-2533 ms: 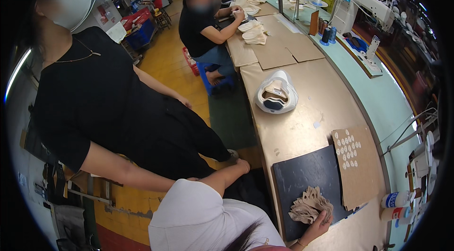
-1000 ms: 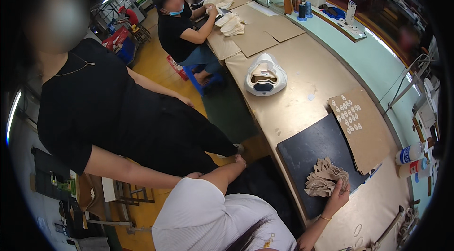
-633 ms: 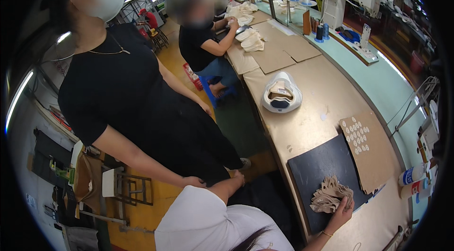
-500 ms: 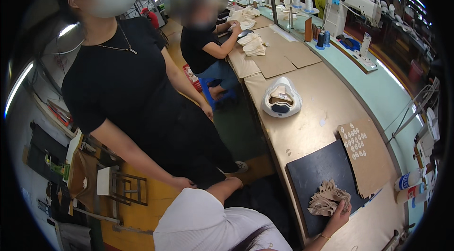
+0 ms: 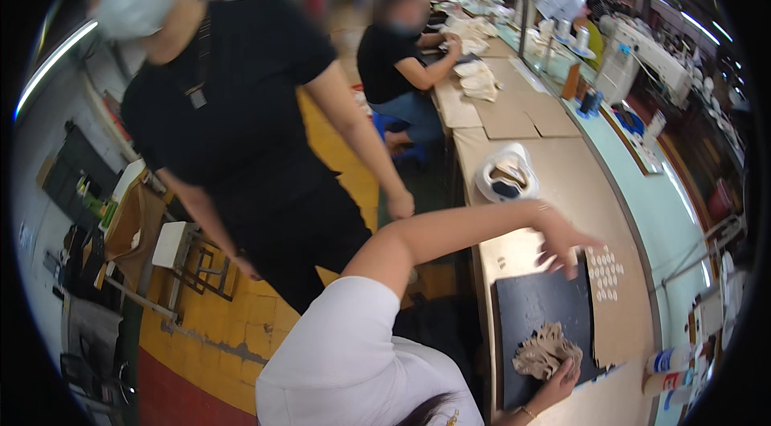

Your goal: The person walks to a workstation in a textile factory and sits down. She then uses a rotary cutter and a template to cut circular shapes from beige fabric pieces, placing the cutouts on a cardboard sheet.

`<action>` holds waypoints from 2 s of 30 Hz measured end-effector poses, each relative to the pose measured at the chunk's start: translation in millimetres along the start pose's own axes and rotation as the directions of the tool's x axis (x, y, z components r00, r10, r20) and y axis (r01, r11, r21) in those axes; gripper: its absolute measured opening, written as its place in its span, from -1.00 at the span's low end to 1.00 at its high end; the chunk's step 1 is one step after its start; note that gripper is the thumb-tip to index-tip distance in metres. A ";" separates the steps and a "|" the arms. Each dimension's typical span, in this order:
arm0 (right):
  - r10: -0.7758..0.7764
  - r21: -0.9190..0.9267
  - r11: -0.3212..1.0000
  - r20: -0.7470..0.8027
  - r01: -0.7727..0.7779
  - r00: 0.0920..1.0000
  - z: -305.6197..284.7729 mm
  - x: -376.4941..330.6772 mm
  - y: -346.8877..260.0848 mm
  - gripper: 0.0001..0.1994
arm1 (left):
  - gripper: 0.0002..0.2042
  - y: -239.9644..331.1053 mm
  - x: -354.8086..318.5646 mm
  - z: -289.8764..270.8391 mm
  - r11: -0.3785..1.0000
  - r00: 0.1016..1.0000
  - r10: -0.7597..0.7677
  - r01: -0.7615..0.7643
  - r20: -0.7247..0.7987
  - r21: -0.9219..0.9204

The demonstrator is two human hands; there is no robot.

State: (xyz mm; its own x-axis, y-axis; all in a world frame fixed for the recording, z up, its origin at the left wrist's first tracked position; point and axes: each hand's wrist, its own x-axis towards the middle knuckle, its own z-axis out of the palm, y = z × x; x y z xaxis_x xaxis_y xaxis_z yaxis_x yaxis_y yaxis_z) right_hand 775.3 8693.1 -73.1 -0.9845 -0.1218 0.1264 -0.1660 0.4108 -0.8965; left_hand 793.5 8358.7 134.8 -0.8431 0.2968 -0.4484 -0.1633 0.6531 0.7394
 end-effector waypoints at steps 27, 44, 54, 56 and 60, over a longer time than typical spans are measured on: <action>0.015 0.314 0.949 0.022 -0.021 1.000 15.9 -5.5 4.0 -0.71 | -0.84 -82.0 142.6 201.9 0.885 0.591 0.446 -0.404 -0.672 0.233; 0.024 0.173 0.985 0.004 -0.024 1.000 13.4 -3.2 -3.8 -0.72 | -0.81 -83.5 150.2 196.0 0.877 0.626 0.478 -0.374 -0.616 0.300; 0.035 0.327 0.945 0.000 -0.033 0.999 15.5 -7.0 0.6 -0.71 | -0.75 -82.2 146.4 197.4 0.852 0.617 0.519 -0.429 -0.592 0.300; 0.018 0.302 0.953 0.015 -0.022 1.000 12.9 -5.6 0.3 -0.72 | -0.74 -82.4 147.7 198.7 0.859 0.620 0.506 -0.422 -0.600 0.289; -0.014 0.222 0.975 -0.003 0.015 1.000 12.3 -4.7 4.2 -0.73 | -0.75 -78.5 146.4 195.7 0.870 0.654 0.492 -0.395 -0.575 0.295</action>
State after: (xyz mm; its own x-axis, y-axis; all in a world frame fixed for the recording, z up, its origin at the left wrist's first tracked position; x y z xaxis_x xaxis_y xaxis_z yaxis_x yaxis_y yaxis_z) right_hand 779.9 8684.2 -82.7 -0.9821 -0.1251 0.1405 -0.1635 0.1981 -0.9664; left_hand 783.1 8487.3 -87.1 -0.9262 0.1149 0.3592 0.3422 0.6563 0.6724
